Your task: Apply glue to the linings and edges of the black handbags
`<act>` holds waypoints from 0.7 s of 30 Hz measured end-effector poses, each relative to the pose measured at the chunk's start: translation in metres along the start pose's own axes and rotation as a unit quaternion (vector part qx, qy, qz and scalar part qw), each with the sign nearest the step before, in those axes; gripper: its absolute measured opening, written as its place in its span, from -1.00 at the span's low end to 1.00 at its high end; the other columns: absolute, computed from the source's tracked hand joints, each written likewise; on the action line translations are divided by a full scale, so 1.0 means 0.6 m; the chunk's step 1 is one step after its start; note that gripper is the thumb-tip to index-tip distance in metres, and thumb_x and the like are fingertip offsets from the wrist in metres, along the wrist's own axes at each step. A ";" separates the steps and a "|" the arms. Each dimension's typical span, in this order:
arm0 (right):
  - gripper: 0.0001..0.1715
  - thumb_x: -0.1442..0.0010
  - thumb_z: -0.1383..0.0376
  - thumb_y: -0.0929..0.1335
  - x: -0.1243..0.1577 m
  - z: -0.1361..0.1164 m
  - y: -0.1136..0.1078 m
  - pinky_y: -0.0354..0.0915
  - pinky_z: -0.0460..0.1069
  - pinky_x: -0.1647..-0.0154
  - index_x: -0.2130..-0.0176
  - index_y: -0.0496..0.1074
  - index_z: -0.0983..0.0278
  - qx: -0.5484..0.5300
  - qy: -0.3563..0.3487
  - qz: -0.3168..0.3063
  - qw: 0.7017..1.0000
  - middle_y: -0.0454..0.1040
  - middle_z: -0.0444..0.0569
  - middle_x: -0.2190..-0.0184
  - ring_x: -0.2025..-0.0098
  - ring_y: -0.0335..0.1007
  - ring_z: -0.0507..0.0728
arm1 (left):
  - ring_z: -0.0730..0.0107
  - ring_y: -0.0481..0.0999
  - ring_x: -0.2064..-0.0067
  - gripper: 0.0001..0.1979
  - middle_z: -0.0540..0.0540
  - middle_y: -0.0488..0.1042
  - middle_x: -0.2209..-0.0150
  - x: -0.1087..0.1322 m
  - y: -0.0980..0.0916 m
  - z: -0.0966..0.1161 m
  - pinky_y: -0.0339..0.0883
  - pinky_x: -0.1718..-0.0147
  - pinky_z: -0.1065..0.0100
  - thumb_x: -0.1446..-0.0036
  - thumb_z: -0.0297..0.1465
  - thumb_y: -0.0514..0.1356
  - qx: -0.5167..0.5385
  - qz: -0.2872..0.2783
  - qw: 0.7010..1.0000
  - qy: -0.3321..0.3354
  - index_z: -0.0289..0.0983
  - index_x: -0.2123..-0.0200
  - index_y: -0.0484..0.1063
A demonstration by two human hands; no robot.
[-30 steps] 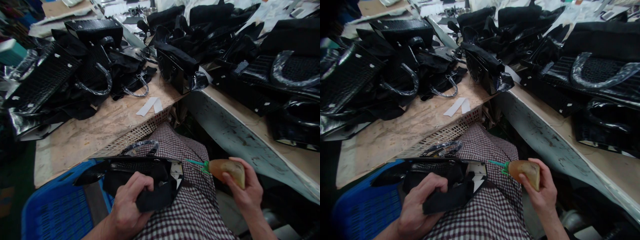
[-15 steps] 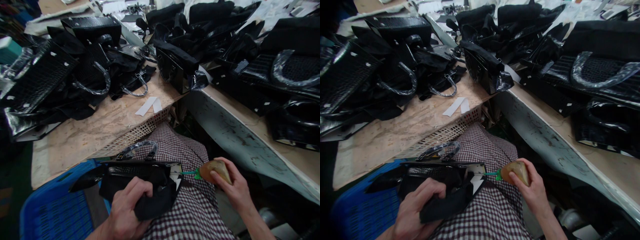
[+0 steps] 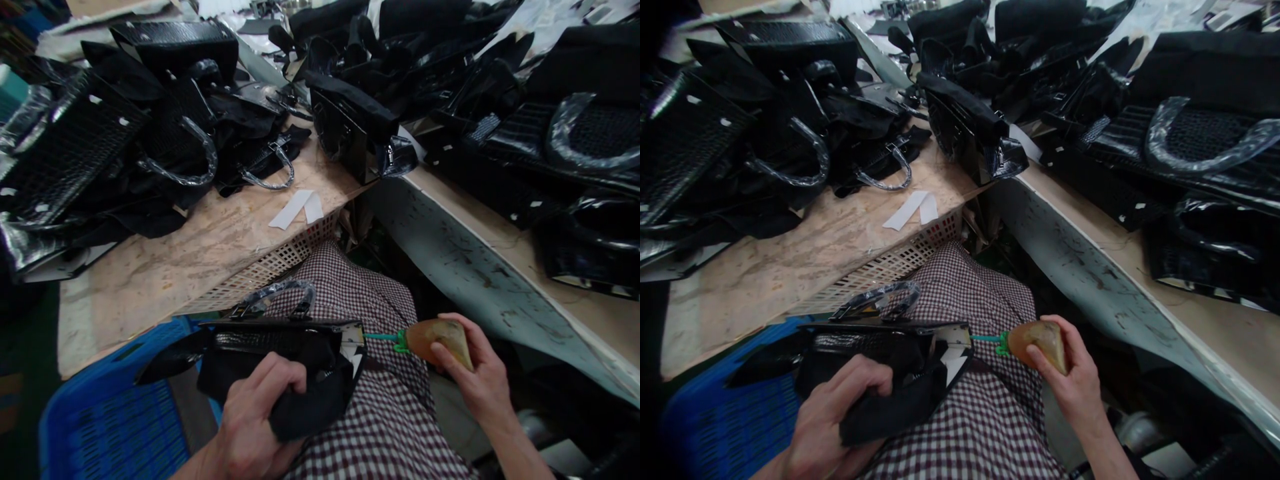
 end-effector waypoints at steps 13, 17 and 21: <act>-0.42 0.00 -0.03 0.51 0.005 -0.014 0.002 0.46 0.01 0.16 0.05 0.47 0.17 0.045 -0.005 -0.008 0.999 0.55 -0.05 0.15 0.18 0.51 0.24 | 0.45 0.45 0.44 -0.96 0.01 0.42 0.41 0.001 -0.001 -0.002 0.26 0.49 0.45 -0.13 -0.41 0.14 -0.005 0.010 1.000 0.005 -0.18 0.30 0.33; -0.41 0.02 -0.05 0.51 0.005 -0.010 0.003 0.46 0.00 0.33 0.08 0.48 0.19 0.038 0.035 -0.012 0.999 0.54 -0.03 0.18 0.25 0.49 0.23 | 0.46 0.45 0.45 -0.97 0.01 0.43 0.41 0.006 0.001 -0.002 0.28 0.47 0.46 -0.16 -0.37 0.14 -0.013 0.004 1.000 -0.008 -0.18 0.31 0.33; -0.36 0.03 -0.08 0.52 0.007 -0.003 0.010 0.33 -0.05 0.63 0.06 0.48 0.22 0.022 0.091 -0.034 0.995 0.51 -0.05 0.26 0.47 0.39 0.15 | 0.46 0.46 0.45 -0.95 0.00 0.44 0.42 0.008 0.001 -0.002 0.29 0.48 0.48 -0.17 -0.35 0.13 -0.013 0.005 1.000 -0.011 -0.19 0.32 0.34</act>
Point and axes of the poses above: each hand's wrist, its own x-axis away from the middle knuckle, its own y-axis out of the palm, z = x × y, the point moved 9 cm from there along -x, towards the middle knuckle
